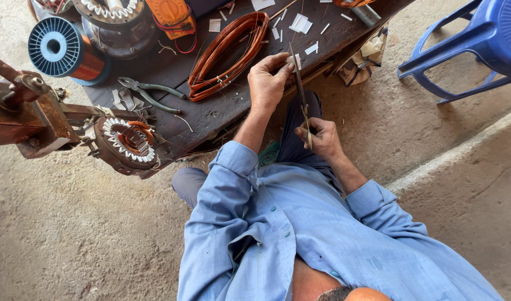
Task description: The person winds copper wire into the slots of a motor armature held in a vise. They repeatedly cut small white insulating strips with scissors and insert them between the windings to separate the layers.
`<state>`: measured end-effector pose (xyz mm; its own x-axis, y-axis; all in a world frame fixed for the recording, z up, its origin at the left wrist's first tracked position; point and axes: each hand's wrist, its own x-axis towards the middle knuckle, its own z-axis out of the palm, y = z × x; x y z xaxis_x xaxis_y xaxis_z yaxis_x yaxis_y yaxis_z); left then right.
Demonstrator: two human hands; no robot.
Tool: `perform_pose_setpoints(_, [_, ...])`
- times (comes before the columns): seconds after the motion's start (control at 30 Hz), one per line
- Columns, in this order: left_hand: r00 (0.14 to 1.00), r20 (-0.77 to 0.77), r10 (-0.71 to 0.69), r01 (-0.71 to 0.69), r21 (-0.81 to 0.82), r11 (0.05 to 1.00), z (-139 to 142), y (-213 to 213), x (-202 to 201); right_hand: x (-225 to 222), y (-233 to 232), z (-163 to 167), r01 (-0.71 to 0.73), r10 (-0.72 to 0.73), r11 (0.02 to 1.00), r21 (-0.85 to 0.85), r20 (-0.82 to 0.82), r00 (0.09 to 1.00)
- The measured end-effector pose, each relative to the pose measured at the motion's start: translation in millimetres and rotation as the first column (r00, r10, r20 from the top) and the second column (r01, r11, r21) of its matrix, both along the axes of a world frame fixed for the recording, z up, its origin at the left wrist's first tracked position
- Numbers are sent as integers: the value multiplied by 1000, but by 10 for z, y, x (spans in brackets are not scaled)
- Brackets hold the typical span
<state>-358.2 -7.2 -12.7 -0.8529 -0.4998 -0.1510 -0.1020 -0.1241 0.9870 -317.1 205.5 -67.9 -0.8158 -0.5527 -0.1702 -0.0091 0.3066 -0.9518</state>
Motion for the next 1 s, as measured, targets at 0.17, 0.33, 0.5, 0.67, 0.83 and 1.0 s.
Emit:
perform_pose_setpoints(0.17, [1000, 17, 1, -2, 8, 1000, 6, -1, -11, 26, -8, -11, 26, -24, 999, -33, 72, 997])
perform_pose_setpoints(0.33, [999, 45, 5, -6, 7, 1000, 20, 4, -3, 39, -26, 15, 31, -26, 998, -53, 94, 995])
perform_pose_setpoints(0.5, [999, 43, 8, -9, 9, 1000, 0, 1, -12, 40, -46, 9, 54, -47, 997, -51, 132, 990])
perform_pose_setpoints(0.67, [1000, 11, 23, -24, 73, 997, -63, -46, -17, -8, -30, -83, 19, 0, 994, -107, 178, 984])
perform_pose_setpoints(0.83, [992, -118, -44, 73, 261, 962, -96, -157, -30, -113, 166, -202, 27, 60, 967, -254, 328, 943])
perform_pose_setpoints(1.0, [984, -59, -167, 177, 253, 951, -37, -276, -55, -199, 363, -325, -22, 128, 954, -297, 341, 931])
